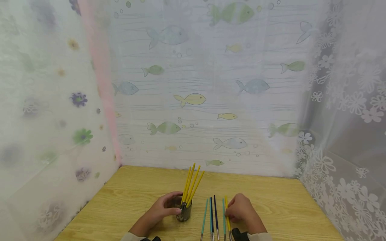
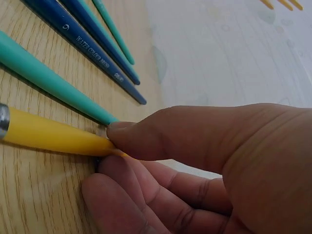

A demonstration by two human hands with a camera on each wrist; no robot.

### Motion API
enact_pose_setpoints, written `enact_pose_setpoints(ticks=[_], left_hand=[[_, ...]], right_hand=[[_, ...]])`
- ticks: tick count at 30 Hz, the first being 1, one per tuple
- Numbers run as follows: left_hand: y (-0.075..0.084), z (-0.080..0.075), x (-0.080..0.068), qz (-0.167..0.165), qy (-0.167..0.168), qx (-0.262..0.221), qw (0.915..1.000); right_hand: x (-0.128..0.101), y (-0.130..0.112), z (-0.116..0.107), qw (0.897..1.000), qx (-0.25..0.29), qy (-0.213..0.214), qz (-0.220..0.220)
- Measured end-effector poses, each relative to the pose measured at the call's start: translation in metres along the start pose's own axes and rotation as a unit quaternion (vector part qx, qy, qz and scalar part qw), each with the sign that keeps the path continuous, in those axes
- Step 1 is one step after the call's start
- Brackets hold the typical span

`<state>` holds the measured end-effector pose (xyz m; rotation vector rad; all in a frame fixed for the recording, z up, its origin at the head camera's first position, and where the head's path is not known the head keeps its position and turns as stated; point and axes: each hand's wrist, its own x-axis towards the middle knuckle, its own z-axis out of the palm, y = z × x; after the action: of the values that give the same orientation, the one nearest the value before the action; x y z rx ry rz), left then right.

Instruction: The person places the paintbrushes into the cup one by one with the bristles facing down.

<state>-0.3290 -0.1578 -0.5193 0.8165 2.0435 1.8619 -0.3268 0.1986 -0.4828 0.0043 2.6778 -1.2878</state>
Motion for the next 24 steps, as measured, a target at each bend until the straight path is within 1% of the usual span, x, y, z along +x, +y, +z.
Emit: enact_pose_setpoints(ticks=[8, 15, 24], left_hand=[[-0.003, -0.002, 0.001, 0.001, 0.001, 0.005, 1.0000], [-0.007, -0.003, 0.002, 0.001, 0.002, 0.008, 1.0000], [-0.006, -0.002, 0.002, 0.003, 0.001, 0.017, 0.9999]], right_hand=[[0.000, 0.002, -0.003, 1.000, 0.018, 0.001, 0.009], [0.004, 0.007, -0.008, 1.000, 0.018, 0.010, 0.016], [0.005, 0.005, -0.013, 0.998, 0.058, 0.019, 0.024]])
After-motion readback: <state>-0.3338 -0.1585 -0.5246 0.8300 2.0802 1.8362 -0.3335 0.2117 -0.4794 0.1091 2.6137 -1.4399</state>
